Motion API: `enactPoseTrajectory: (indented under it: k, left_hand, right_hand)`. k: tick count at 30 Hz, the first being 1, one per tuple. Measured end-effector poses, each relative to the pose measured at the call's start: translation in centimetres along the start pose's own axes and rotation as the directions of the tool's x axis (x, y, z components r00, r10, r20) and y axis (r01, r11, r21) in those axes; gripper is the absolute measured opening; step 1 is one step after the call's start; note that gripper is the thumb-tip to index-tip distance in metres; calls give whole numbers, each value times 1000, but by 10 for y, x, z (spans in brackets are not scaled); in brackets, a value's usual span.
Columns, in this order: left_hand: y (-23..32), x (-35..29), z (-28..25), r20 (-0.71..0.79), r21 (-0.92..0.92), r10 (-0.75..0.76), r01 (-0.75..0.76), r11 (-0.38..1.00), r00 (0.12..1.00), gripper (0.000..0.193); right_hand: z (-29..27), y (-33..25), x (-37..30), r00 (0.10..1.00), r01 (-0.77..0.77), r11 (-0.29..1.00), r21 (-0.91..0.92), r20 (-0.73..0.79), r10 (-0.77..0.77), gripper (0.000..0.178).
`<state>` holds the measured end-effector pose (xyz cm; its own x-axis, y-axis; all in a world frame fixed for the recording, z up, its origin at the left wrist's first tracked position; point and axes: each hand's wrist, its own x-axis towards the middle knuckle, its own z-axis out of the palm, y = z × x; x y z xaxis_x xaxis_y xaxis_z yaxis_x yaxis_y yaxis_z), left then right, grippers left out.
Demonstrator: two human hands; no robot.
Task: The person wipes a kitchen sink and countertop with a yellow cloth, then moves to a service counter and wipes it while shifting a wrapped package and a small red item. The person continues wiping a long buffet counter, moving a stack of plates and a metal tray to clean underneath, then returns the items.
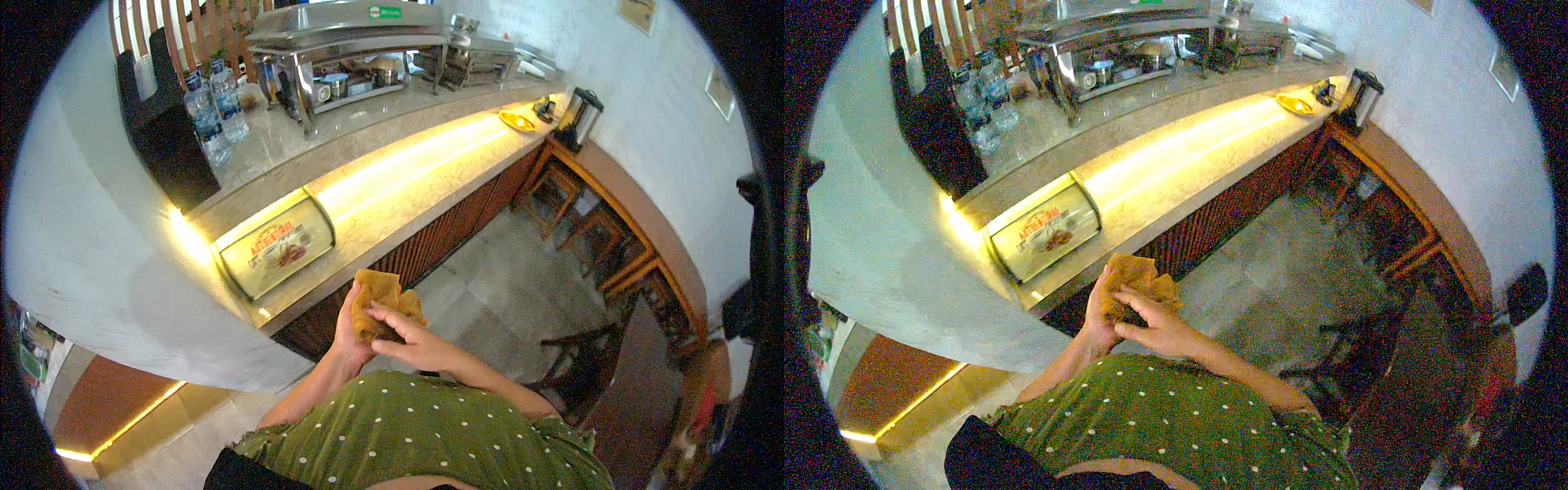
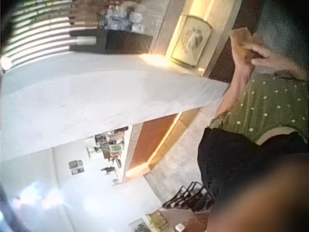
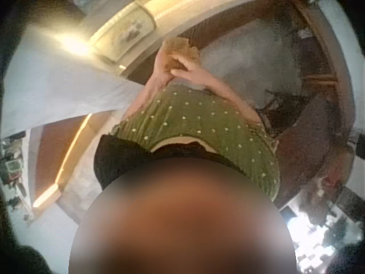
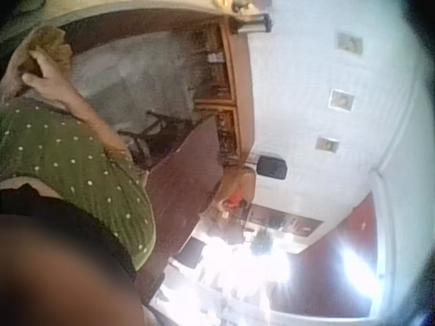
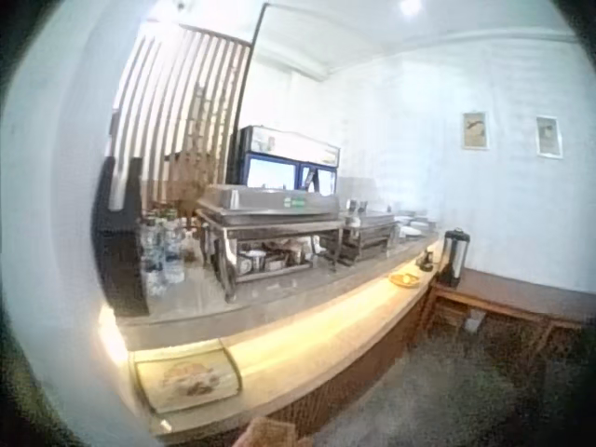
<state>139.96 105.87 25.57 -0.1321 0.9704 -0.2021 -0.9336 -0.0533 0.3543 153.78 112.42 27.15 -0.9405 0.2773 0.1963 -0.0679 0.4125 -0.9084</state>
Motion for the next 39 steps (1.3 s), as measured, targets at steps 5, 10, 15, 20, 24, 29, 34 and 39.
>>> enactPoseTrajectory:
  k: [5, 10, 15, 20, 24, 29, 34, 39]
  left_hand:
    - [-18, 68, 32, 35, -54, 113, -111, 992, 993, 54]
    - [-11, 102, 55, -172, 9, 191, -193, 981, 966, 57]
    - [22, 137, 68, -1, 21, 311, -311, 950, 950, 61]
    - [77, 208, 92, -62, 238, 468, -442, 865, 882, 65]
    - [91, 256, 105, -49, 287, 583, -548, 786, 811, 67]
    - [82, 321, 122, -12, 439, 725, -648, 622, 689, 75]
    - [82, 364, 135, 121, 708, 812, -622, 333, 572, 72]
    - [97, 359, 110, -134, 823, 851, -422, 381, 507, 57]
  right_hand:
    - [-107, 19, 19, 970, -50, 945, 322, 242, -31, 51]
    - [-166, 41, 46, 933, -235, 749, 620, 360, -5, 45]
    - [-203, 87, 90, 908, -276, 684, 675, 416, -44, 44]
    - [-246, 119, 156, 920, -289, 672, 682, 392, -2, 43]
    - [-297, 126, 197, 937, -272, 742, 613, 344, 59, 42]
    - [-346, 122, 259, 978, -23, 786, 618, 178, -111, 63]
    - [-360, 128, 303, 935, 14, 887, 461, 309, -175, 65]
    - [-410, 144, 337, 777, -350, 789, 504, 627, -56, 61]
